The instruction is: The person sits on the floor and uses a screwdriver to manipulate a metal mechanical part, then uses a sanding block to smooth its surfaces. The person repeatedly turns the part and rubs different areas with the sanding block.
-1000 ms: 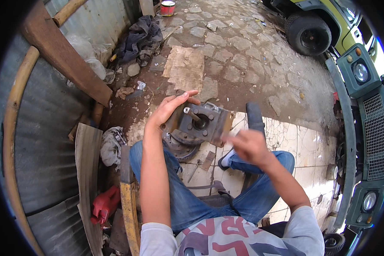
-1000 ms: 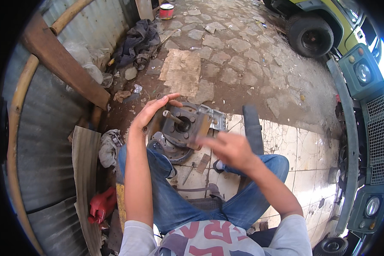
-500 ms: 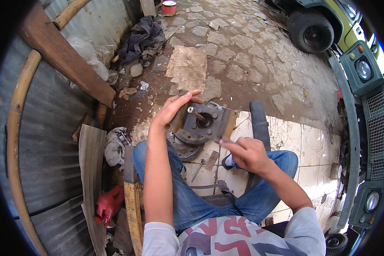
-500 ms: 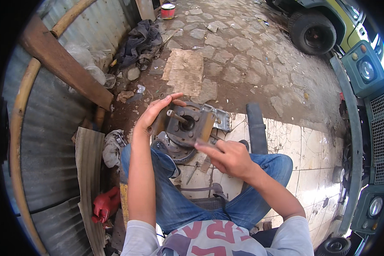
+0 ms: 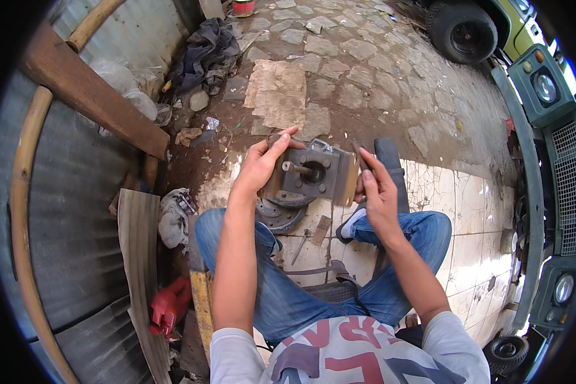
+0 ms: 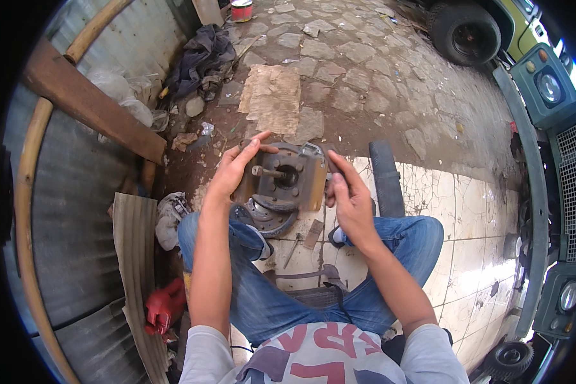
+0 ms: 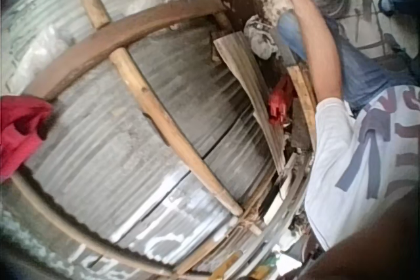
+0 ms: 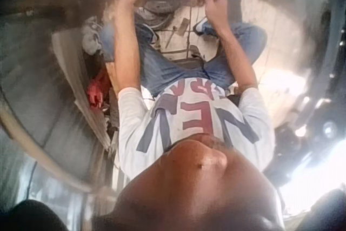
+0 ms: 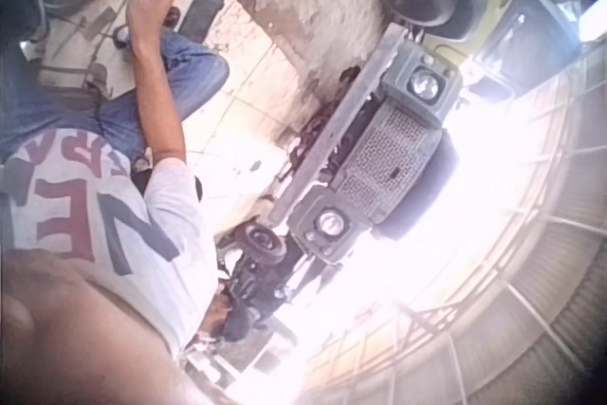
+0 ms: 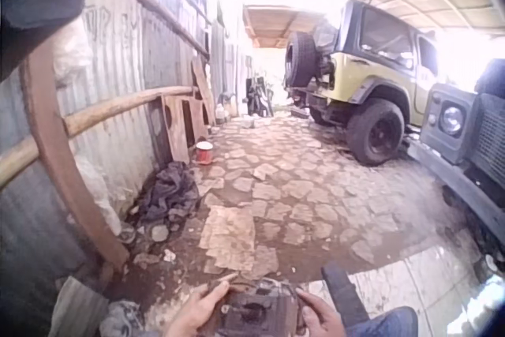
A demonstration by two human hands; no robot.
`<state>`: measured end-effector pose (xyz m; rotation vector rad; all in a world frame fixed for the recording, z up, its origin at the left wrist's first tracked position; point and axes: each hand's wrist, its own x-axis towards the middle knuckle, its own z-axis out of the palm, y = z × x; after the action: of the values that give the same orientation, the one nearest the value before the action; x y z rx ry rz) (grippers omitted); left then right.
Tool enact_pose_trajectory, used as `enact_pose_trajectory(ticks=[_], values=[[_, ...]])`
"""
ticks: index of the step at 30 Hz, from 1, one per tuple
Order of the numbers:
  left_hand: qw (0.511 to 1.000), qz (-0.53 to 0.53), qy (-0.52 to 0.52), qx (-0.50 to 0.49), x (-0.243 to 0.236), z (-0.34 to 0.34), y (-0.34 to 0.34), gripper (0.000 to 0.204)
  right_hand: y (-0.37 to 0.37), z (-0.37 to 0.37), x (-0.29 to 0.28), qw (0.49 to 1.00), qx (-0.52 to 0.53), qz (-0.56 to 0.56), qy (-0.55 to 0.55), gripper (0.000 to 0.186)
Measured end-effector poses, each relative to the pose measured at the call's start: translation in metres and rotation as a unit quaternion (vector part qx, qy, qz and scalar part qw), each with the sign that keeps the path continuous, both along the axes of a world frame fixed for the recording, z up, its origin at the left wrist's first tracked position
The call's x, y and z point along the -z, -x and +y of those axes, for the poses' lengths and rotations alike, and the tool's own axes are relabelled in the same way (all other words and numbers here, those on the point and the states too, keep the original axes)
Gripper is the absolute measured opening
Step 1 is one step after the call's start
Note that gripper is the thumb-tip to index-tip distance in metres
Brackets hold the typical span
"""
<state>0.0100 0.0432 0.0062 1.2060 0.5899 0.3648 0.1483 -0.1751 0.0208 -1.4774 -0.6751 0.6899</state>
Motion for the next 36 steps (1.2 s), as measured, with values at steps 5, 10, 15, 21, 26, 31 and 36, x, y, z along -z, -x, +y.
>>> enact_pose_trajectory(ticks=[5,10,15,21,26,31,36], values=[[0.996,-0.014,0.016,-0.088,-0.005,-0.007,-0.004,0.054,0.009,0.028,-0.022,0.998,0.050,-0.030,0.007,0.041],[0.990,-0.006,0.029,-0.141,-0.023,-0.014,0.004,0.054,0.007,0.036,-0.033,0.998,0.053,-0.017,0.032,0.040],[0.985,-0.021,0.044,-0.166,-0.027,-0.011,0.009,0.058,0.010,0.046,-0.045,0.997,0.044,0.060,0.013,0.040],[0.984,-0.033,0.040,-0.172,-0.032,-0.014,0.012,0.058,0.014,0.054,-0.051,0.997,0.063,0.045,0.024,0.046],[0.984,-0.034,0.068,-0.163,-0.032,-0.012,0.011,0.060,0.021,0.060,-0.058,0.993,0.094,0.065,0.020,0.045],[0.981,-0.043,0.092,-0.165,-0.027,-0.010,0.009,0.052,0.021,0.058,-0.058,0.993,0.098,0.060,0.021,0.044],[0.982,-0.058,0.075,-0.162,-0.021,-0.009,0.001,0.049,0.017,0.058,-0.052,0.993,0.108,0.052,0.015,0.045]])
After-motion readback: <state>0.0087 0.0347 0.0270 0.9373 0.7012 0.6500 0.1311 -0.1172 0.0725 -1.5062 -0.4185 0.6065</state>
